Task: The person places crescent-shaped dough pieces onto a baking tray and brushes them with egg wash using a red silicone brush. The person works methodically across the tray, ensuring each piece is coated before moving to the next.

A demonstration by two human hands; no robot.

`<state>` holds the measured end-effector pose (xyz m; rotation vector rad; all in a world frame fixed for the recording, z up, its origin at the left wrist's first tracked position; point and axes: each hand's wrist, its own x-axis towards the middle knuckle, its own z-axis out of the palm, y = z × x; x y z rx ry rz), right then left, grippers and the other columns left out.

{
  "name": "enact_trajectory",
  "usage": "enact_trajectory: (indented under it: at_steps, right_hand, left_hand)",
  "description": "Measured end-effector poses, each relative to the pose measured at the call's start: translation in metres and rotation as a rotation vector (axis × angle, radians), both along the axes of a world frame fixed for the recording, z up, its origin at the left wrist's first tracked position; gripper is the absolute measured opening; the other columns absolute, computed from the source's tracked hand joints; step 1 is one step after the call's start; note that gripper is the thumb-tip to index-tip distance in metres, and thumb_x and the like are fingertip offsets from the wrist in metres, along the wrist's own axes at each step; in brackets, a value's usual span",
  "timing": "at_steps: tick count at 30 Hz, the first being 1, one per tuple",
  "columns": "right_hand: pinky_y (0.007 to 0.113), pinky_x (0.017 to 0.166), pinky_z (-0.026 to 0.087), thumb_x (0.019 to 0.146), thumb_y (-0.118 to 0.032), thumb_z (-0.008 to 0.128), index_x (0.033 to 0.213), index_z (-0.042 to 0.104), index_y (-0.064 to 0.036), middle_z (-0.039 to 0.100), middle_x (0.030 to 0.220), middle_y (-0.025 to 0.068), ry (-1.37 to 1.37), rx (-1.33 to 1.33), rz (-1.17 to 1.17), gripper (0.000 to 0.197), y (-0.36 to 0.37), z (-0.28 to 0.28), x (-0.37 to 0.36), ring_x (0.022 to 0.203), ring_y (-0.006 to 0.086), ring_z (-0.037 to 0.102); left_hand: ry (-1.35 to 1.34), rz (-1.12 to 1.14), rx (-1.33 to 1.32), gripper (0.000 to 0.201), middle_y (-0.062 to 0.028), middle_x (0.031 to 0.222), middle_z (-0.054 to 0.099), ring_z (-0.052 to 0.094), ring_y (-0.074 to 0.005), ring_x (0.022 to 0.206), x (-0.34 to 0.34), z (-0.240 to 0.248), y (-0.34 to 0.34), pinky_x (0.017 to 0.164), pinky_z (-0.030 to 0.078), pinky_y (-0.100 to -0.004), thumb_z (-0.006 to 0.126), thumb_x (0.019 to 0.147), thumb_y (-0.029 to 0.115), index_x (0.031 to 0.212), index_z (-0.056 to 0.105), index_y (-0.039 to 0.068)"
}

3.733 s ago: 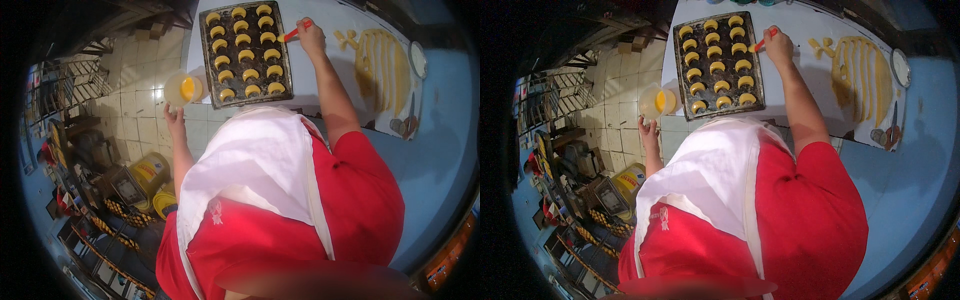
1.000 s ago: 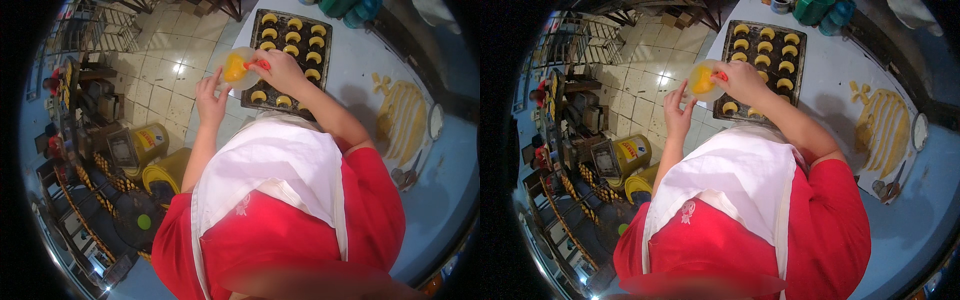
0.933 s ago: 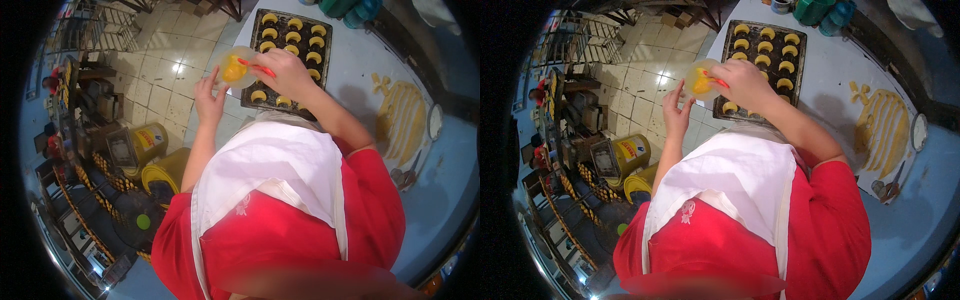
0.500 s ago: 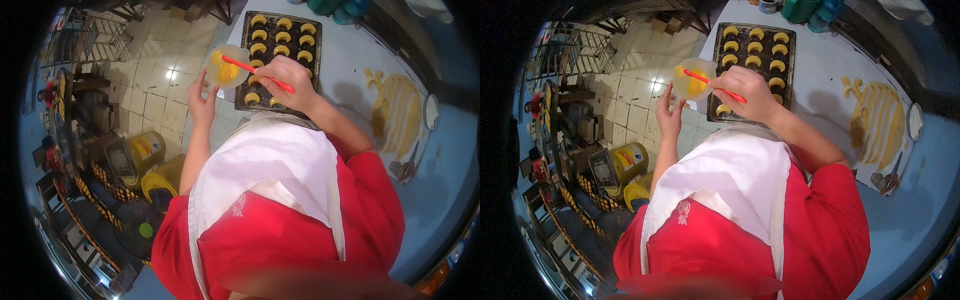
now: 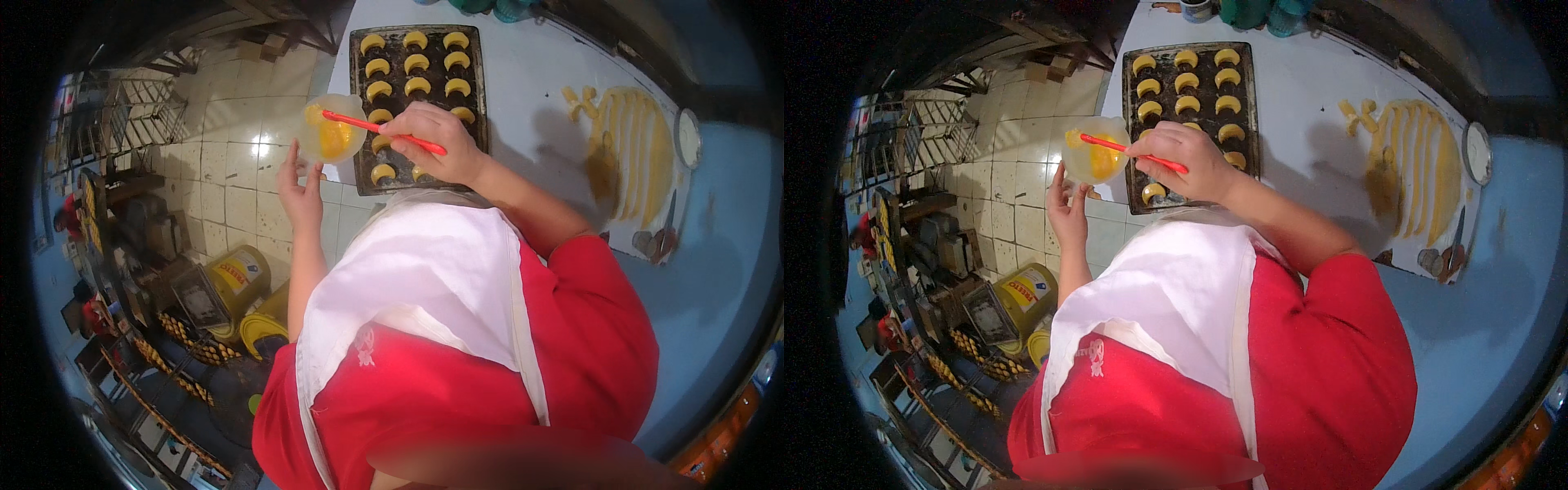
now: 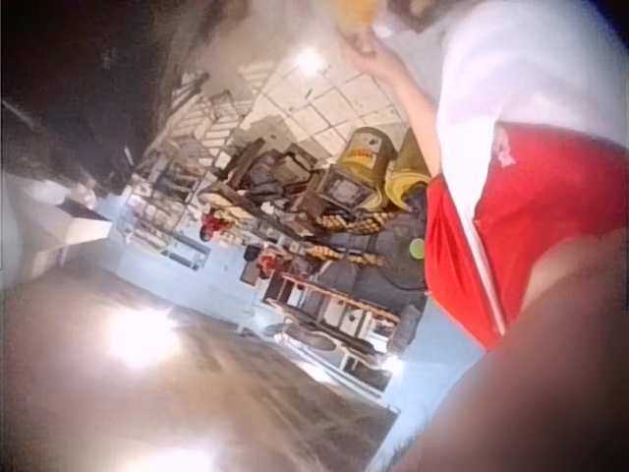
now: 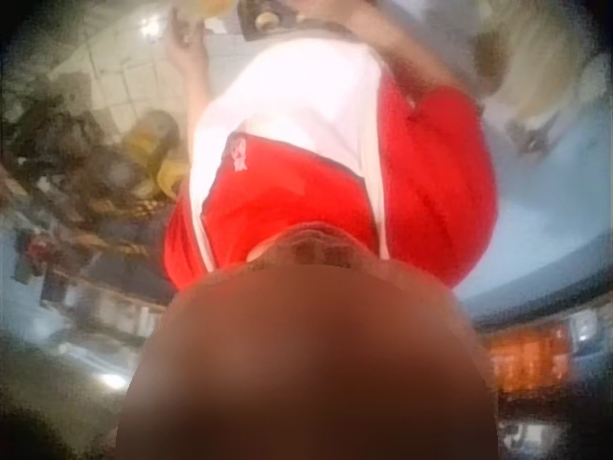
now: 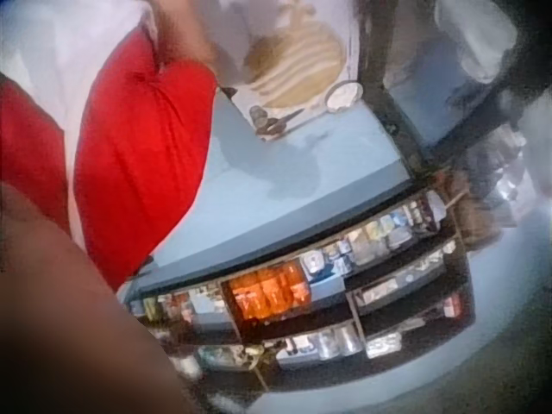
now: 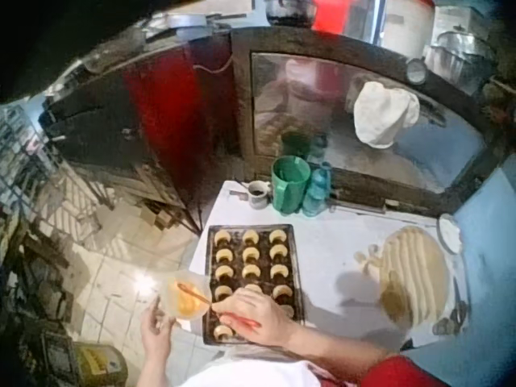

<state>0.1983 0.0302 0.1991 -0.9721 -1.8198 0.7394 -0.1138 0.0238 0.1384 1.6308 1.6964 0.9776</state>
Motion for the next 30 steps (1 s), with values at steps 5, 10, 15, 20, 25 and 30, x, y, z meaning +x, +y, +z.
enact_trajectory:
  at_steps: [5, 10, 15, 20, 25, 30]
  right_hand:
    - [0.038, 0.075, 0.055, 0.104, -0.027, 0.067, 0.112, 0.07, -0.0056, 0.073, 0.09, 0.0078, 0.323, -0.404, -0.049, 0.023, 0.007, -0.045, 0.004, 0.081, 0.025, 0.068]
    - [0.032, 0.074, 0.058, 0.11, -0.033, 0.058, 0.118, 0.068, -0.0047, 0.073, 0.091, 0.0089, 1.364, -1.222, -0.033, 0.031, 0.028, -0.101, 0.049, 0.082, 0.0202, 0.071]
    - [0.034, 0.065, 0.057, 0.108, -0.031, 0.061, 0.112, 0.068, -0.0047, 0.073, 0.084, 0.0085, 1.186, -0.721, -0.467, 0.027, 0.078, -0.137, 0.137, 0.072, 0.0204, 0.07]
    - [0.032, 0.062, 0.056, 0.104, -0.031, 0.067, 0.107, 0.069, -0.0055, 0.074, 0.078, 0.0062, 0.552, -0.417, -0.822, 0.026, 0.127, -0.163, 0.167, 0.064, 0.0179, 0.07]
    - [0.047, 0.07, 0.058, 0.103, -0.038, 0.064, 0.104, 0.071, -0.0098, 0.077, 0.083, 0.0149, -0.122, -0.262, -0.928, 0.029, 0.137, -0.162, 0.169, 0.076, 0.0347, 0.075]
    - [0.056, 0.079, 0.057, 0.101, -0.042, 0.062, 0.108, 0.07, -0.0122, 0.076, 0.091, 0.0201, -0.234, -0.141, -0.989, 0.032, 0.151, -0.163, 0.168, 0.09, 0.046, 0.072]
  left_hand:
    - [-0.1, 0.03, -0.046, 0.066, -0.0051, 0.115, 0.065, 0.058, -0.018, 0.104, -0.001, -0.007, 0.002, 0.099, 0.048, -0.0333, 0.078, 0.094, 0.008, 0.156, 0.056, 0.015]
    - [-0.295, 0.152, -0.151, 0.063, -0.0036, 0.116, 0.064, 0.057, -0.0144, 0.106, -0.015, -0.024, 0.005, 0.101, 0.046, -0.0302, 0.076, 0.099, 0.011, 0.158, 0.053, 0.014]
    - [-0.434, 0.211, -0.179, 0.062, -0.0037, 0.115, 0.063, 0.056, -0.0119, 0.103, -0.041, -0.044, -0.011, 0.095, 0.047, -0.0282, 0.074, 0.1, 0.012, 0.158, 0.05, 0.009]
    - [-0.397, 0.228, -0.217, 0.061, 0.0001, 0.106, 0.061, 0.055, -0.0086, 0.095, -0.054, -0.066, -0.026, 0.084, 0.044, -0.0237, 0.073, 0.101, 0.012, 0.156, 0.048, 0.007]
    - [-0.473, 0.33, -0.3, 0.061, 0.0021, 0.107, 0.062, 0.055, -0.0072, 0.093, -0.06, -0.078, -0.039, 0.08, 0.042, -0.0224, 0.072, 0.102, 0.012, 0.157, 0.045, 0.011]
    - [-0.506, 0.273, -0.261, 0.061, 0.0008, 0.115, 0.065, 0.056, -0.0075, 0.096, -0.064, -0.085, -0.046, 0.082, 0.044, -0.0259, 0.071, 0.103, 0.014, 0.158, 0.043, 0.014]
